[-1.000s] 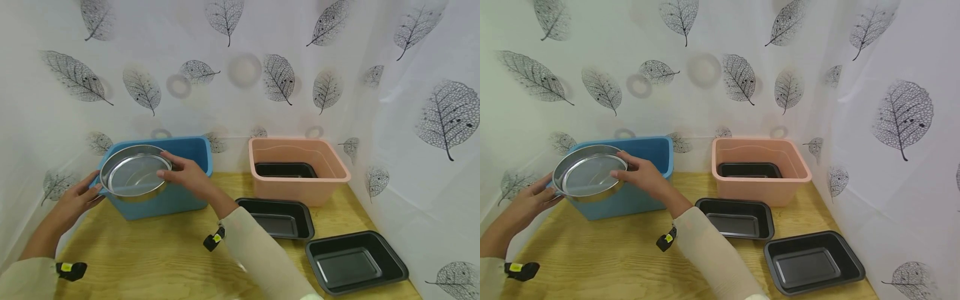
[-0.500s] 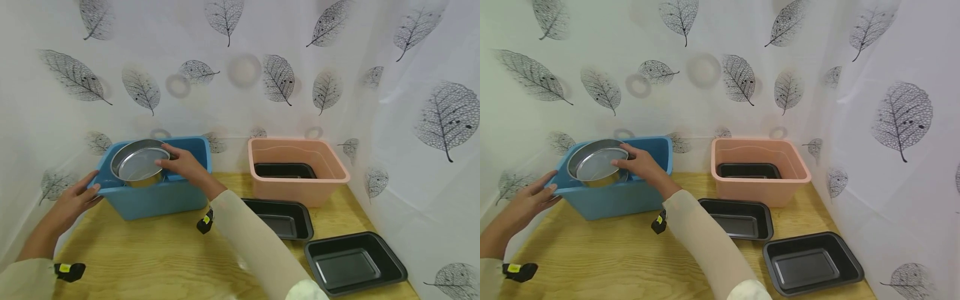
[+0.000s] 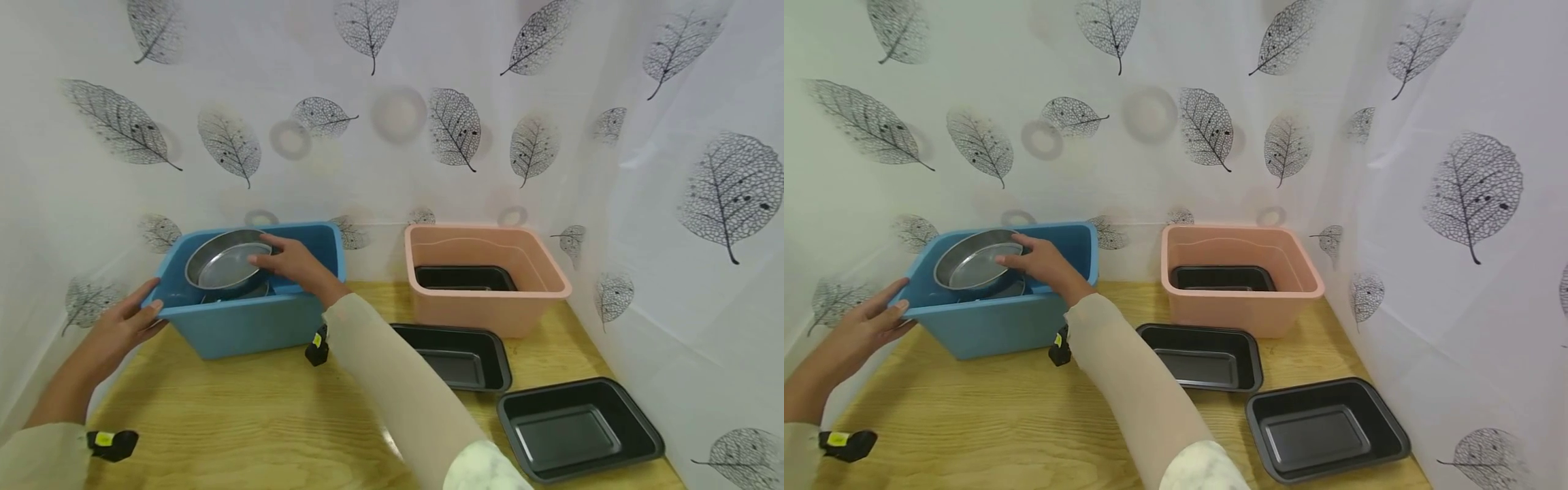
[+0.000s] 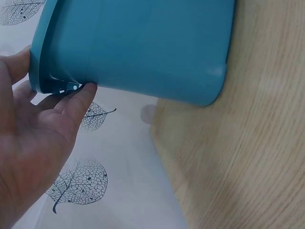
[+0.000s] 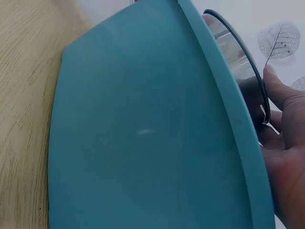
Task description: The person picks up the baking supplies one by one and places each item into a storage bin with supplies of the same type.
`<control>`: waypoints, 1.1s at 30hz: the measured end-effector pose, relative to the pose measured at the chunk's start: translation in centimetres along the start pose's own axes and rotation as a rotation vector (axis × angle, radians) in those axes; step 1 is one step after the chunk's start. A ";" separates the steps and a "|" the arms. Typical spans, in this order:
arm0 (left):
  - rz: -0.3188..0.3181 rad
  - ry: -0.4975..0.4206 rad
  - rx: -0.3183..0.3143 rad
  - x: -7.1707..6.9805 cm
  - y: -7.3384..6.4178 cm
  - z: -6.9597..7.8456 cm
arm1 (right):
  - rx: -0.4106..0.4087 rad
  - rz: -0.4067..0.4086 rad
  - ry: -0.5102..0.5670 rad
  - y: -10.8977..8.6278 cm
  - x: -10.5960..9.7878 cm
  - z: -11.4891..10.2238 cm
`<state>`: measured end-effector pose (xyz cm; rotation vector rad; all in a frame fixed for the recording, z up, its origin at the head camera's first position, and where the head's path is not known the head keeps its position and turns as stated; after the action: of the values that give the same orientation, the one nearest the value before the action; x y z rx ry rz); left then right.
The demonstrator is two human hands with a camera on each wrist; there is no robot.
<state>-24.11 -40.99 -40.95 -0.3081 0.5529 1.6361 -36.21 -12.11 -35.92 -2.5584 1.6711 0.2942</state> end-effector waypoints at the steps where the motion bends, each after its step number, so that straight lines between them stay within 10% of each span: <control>1: 0.001 -0.004 0.002 0.0 -0.1 0.0 | 0.002 0.001 -0.006 0.2 0.1 0.1; 24: -0.029 -0.034 -0.025 -0.1 -0.1 0.4 | 0.149 0.051 -0.310 2.1 1.6 1.8; 33: -0.017 -0.044 -0.029 -0.2 -0.3 0.6 | 0.074 0.068 -0.410 2.7 1.8 2.0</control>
<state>-23.76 -40.89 -40.40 -0.2963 0.4923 1.6323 -38.16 -14.52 -38.08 -2.1986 1.5781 0.6934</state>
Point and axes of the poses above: each hand's wrist, its own y-axis towards the middle knuckle, its own x-axis out of the palm, z = x × y, the point moved 3 cm from there along y, towards the middle knuckle, and after that the axes turned 13 degrees about z, right-handed, at the moved point
